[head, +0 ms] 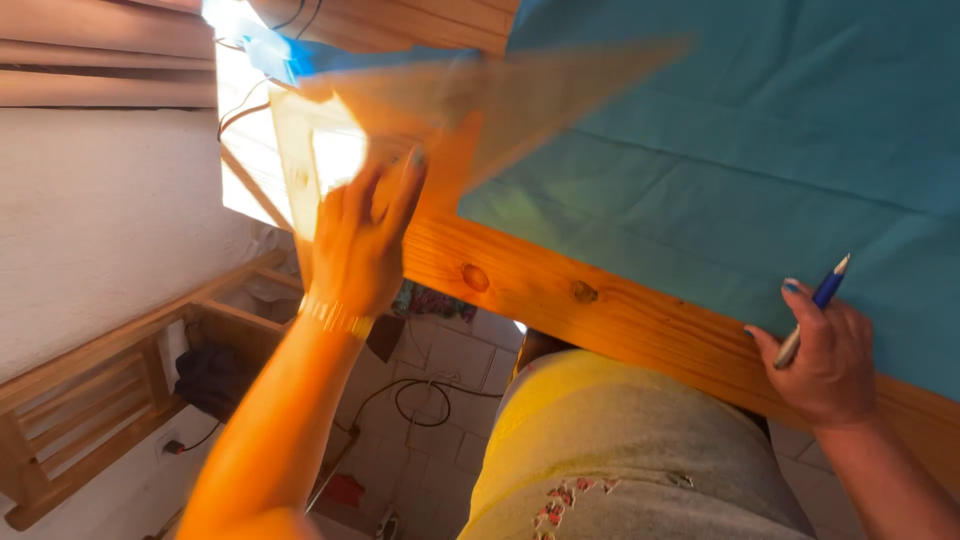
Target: The person marks a line on a large piece of blue fabric using a pen and a triangular ruler, then cuts along the marked line with scissors. They repeat this process by repositioning the ruler and cutting another section of the fabric.
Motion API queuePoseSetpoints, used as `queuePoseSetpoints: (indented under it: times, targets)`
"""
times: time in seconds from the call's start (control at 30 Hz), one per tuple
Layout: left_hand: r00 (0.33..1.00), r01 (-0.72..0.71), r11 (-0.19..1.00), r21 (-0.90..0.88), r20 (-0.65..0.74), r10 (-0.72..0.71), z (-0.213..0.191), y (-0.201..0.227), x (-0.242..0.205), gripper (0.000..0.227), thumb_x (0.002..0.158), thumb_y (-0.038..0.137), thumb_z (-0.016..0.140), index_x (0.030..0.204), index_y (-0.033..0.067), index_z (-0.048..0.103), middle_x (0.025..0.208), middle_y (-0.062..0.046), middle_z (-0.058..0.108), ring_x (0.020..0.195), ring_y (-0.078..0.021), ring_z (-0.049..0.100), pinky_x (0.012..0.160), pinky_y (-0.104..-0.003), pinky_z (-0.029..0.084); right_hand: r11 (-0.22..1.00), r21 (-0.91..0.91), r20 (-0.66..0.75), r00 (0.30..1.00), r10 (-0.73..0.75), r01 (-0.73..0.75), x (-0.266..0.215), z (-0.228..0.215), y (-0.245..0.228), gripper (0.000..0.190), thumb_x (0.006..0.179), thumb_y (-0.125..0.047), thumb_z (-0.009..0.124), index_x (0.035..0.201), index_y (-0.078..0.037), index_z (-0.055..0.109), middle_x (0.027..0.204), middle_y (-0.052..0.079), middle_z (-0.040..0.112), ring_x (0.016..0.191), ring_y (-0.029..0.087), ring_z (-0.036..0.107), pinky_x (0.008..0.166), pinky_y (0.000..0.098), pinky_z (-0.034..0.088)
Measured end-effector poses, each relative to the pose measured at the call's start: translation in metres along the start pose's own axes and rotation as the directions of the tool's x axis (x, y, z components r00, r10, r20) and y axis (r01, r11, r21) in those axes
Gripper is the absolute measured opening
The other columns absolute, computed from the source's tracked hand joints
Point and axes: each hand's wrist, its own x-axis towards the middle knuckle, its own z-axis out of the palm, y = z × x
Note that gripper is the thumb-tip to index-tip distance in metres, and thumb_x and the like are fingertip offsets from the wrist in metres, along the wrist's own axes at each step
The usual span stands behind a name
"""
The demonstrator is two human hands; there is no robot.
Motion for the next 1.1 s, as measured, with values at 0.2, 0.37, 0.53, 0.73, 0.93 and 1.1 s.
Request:
queuePoseSetpoints:
  times: [0.2,0.37,0.53,0.73,0.93,1.1]
  targets:
    - [0.997,-0.026,0.999,0.048,0.078,0.022,0.070,0.016,0.123,0.089,0.095,0.033,0.084,0.163,0.0272,0.026,0.123,-0.010,0.049,0.092,-0.0334,0.052,0.074,-0.047,0.048,0.994,0.057,0.026,0.996,0.090,-0.091,-0.004,0.007,-0.005,0.081,0.075,-0.005,0.095,0.144,0.002,0.052,0.121,0.021,0.065,0.100,0.038,0.059,0.092,0.0548,0.049]
    - [0.998,0.012,0.993,0.116,0.056,-0.019,0.111,0.018,0.145,0.094,0.087,0.040,0.090,0.159,0.0281,0.031,0.121,-0.011,0.050,0.097,-0.0349,0.055,0.074,-0.050,0.049,0.977,0.112,0.130,0.977,0.166,-0.181,-0.012,0.012,-0.004,0.064,0.082,-0.005,0.085,0.138,-0.006,0.056,0.109,0.013,0.065,0.098,0.038,0.061,0.088,0.0521,0.044]
    - [0.988,0.049,0.983,0.175,0.134,-0.073,0.122,0.020,0.139,0.093,0.091,0.043,0.085,0.162,0.0258,0.026,0.121,-0.010,0.049,0.097,-0.0351,0.052,0.076,-0.050,0.048,0.991,0.123,0.077,0.996,0.035,-0.045,-0.016,-0.004,-0.018,0.032,0.096,0.005,0.063,0.123,-0.012,0.067,0.082,0.003,0.061,0.078,0.030,0.060,0.077,0.0454,0.038]
    - [0.995,0.078,0.986,0.145,0.055,-0.087,0.087,0.065,0.126,0.099,0.089,0.055,0.094,0.160,0.0144,0.037,0.161,-0.017,0.029,0.145,-0.0390,0.035,0.109,-0.058,0.044,0.950,0.299,-0.089,0.994,-0.061,0.085,0.017,-0.062,-0.045,0.034,0.091,0.012,0.069,0.117,-0.006,0.058,0.105,0.017,0.073,0.088,0.034,0.069,0.083,0.0492,0.050]
    - [0.856,-0.313,0.222,-0.923,-0.174,0.487,0.006,0.199,0.079,0.097,0.094,0.079,0.047,0.167,0.0186,0.025,0.173,-0.008,0.037,0.168,-0.0329,0.040,0.138,-0.054,0.041,0.774,0.631,-0.229,0.965,0.129,0.046,0.104,-0.099,-0.097,0.045,0.085,0.009,0.082,0.113,-0.007,0.051,0.102,0.020,0.072,0.086,0.027,0.073,0.080,0.0343,0.059]
    - [0.977,0.080,0.103,-0.991,0.099,0.190,0.003,0.194,0.092,0.056,0.086,0.015,0.070,0.140,0.0197,0.056,0.134,-0.002,0.069,0.119,-0.0158,0.069,0.104,-0.030,0.052,0.711,0.692,-0.330,0.930,0.163,0.121,0.164,-0.119,-0.115,0.042,0.090,-0.010,0.082,0.110,-0.007,0.045,0.108,0.022,0.071,0.052,0.007,0.036,0.057,0.0224,0.038]
